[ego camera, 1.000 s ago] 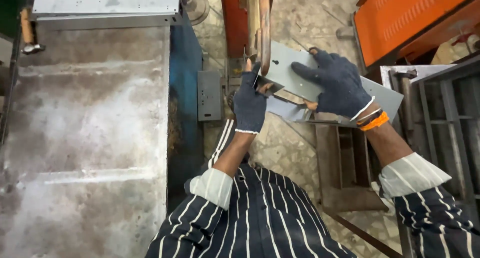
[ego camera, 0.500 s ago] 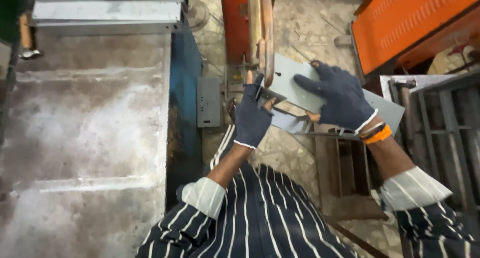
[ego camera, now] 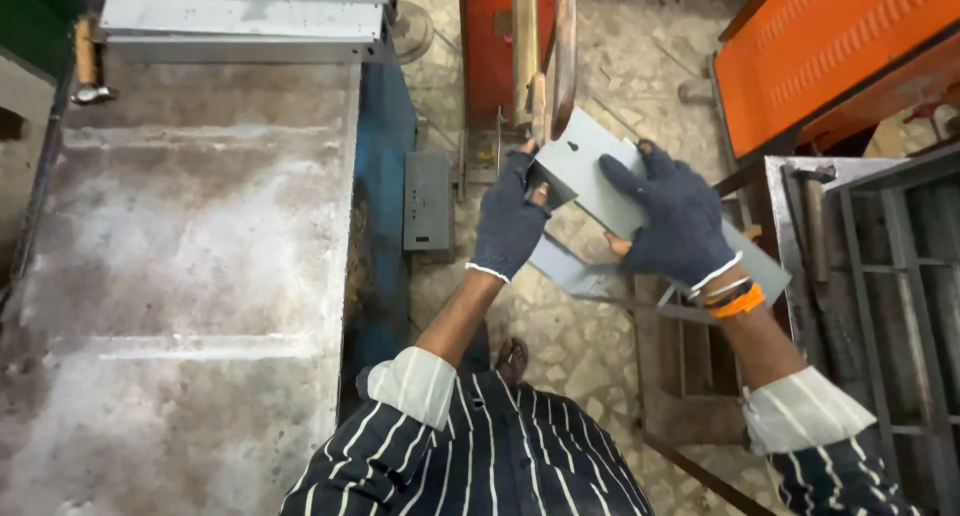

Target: The person uses a manual bending machine to bend a rectangular metal sheet. They repeatedly position the sheet under the press, operate the lever to bend it, and then place the bent piece into a metal rack.

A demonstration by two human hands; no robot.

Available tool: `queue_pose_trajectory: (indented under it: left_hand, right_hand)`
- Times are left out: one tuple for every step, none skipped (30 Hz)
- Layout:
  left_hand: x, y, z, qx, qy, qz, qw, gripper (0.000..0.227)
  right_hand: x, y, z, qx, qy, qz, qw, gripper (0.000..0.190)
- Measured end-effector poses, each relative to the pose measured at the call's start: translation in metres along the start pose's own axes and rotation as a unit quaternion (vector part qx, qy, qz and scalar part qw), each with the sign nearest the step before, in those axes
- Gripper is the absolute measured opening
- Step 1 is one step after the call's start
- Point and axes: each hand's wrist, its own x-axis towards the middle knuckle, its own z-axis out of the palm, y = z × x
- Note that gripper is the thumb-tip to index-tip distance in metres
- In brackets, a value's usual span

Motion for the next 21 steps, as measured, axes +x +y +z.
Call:
queue_pose_trajectory:
  left_hand:
    - [0.002, -0.002, 0.002, 0.000, 0.004, 0.005, 1.000, 0.064]
    - [0.004, -0.005, 0.004, 0.041, -0.004, -0.025, 0.999, 0.049]
    - [0.003, -0.008, 0.002, 0.084, -0.009, -0.059, 0.995, 0.036]
    - [0.007, -0.003, -0.003, 0.087, -0.003, -0.058, 0.995, 0.036]
    - [0.011, 0.001, -0.007, 0.127, -0.015, -0.059, 0.990, 0.027]
    - [0.015, 0.006, -0.012, 0.168, -0.026, -0.059, 0.984, 0.023]
    - [0.017, 0.002, -0.012, 0.170, -0.019, -0.058, 0.984, 0.023]
    - [0.018, -0.002, -0.013, 0.175, -0.047, -0.049, 0.982, 0.022]
    - [0.024, -0.006, -0.015, 0.182, -0.072, -0.038, 0.980, 0.022]
    - [0.028, -0.010, -0.013, 0.185, -0.062, -0.034, 0.980, 0.022]
    - [0.030, -0.015, -0.012, 0.217, -0.068, -0.017, 0.974, 0.021]
    - [0.032, -0.020, -0.011, 0.250, -0.074, 0.000, 0.966, 0.020]
    - [0.029, -0.017, -0.011, 0.248, -0.075, 0.001, 0.966, 0.020]
    - [0.026, -0.014, -0.011, 0.223, -0.071, 0.028, 0.972, 0.018]
    - [0.032, -0.012, -0.011, 0.198, -0.062, 0.059, 0.977, 0.017]
    - [0.033, -0.003, -0.014, 0.196, -0.057, 0.063, 0.977, 0.017]
    - [0.033, 0.003, -0.021, 0.196, -0.072, 0.067, 0.976, 0.017]
    - [0.032, 0.009, -0.028, 0.196, -0.087, 0.071, 0.974, 0.017]
    - [0.024, 0.022, -0.034, 0.193, -0.092, 0.068, 0.974, 0.017]
    - [0.017, 0.034, -0.038, 0.221, -0.110, 0.075, 0.966, 0.022]
    - [0.010, 0.047, -0.040, 0.245, -0.130, 0.086, 0.957, 0.032]
  right_hand:
    - [-0.003, 0.000, 0.003, -0.002, 0.004, -0.004, 1.000, 0.093]
    - [-0.006, -0.001, 0.005, 0.004, 0.012, 0.014, 1.000, 0.094]
    - [-0.009, -0.005, 0.010, 0.014, 0.017, 0.030, 0.999, 0.095]
    - [-0.009, -0.010, 0.016, 0.015, 0.018, 0.024, 0.999, 0.095]
    - [-0.010, -0.015, 0.021, 0.020, 0.023, 0.055, 0.998, 0.100]
    - [-0.011, -0.021, 0.026, 0.024, 0.027, 0.086, 0.996, 0.105]
    - [-0.010, -0.023, 0.032, 0.024, 0.028, 0.079, 0.996, 0.105]
    - [-0.010, -0.026, 0.038, 0.022, 0.024, 0.120, 0.992, 0.112]
    - [-0.006, -0.029, 0.044, 0.020, 0.022, 0.159, 0.987, 0.121]
    - [0.000, -0.025, 0.049, 0.020, 0.026, 0.149, 0.988, 0.121]
    - [0.002, -0.024, 0.054, 0.038, 0.021, 0.176, 0.983, 0.124]
    - [0.005, -0.021, 0.060, 0.057, 0.015, 0.203, 0.977, 0.127]
    - [-0.003, -0.024, 0.062, 0.055, 0.015, 0.205, 0.977, 0.127]
    - [-0.011, -0.026, 0.065, 0.075, 0.020, 0.220, 0.972, 0.125]
    - [-0.011, -0.026, 0.066, 0.093, 0.028, 0.230, 0.968, 0.123]
    - [-0.014, -0.030, 0.058, 0.090, 0.032, 0.226, 0.969, 0.123]
    - [-0.018, -0.037, 0.053, 0.087, 0.059, 0.220, 0.970, 0.122]
    - [-0.021, -0.044, 0.048, 0.084, 0.085, 0.213, 0.970, 0.120]
    - [-0.029, -0.047, 0.042, 0.083, 0.082, 0.219, 0.969, 0.120]
    - [-0.037, -0.049, 0.036, 0.068, 0.093, 0.201, 0.973, 0.118]
    - [-0.047, -0.049, 0.027, 0.050, 0.106, 0.186, 0.976, 0.117]
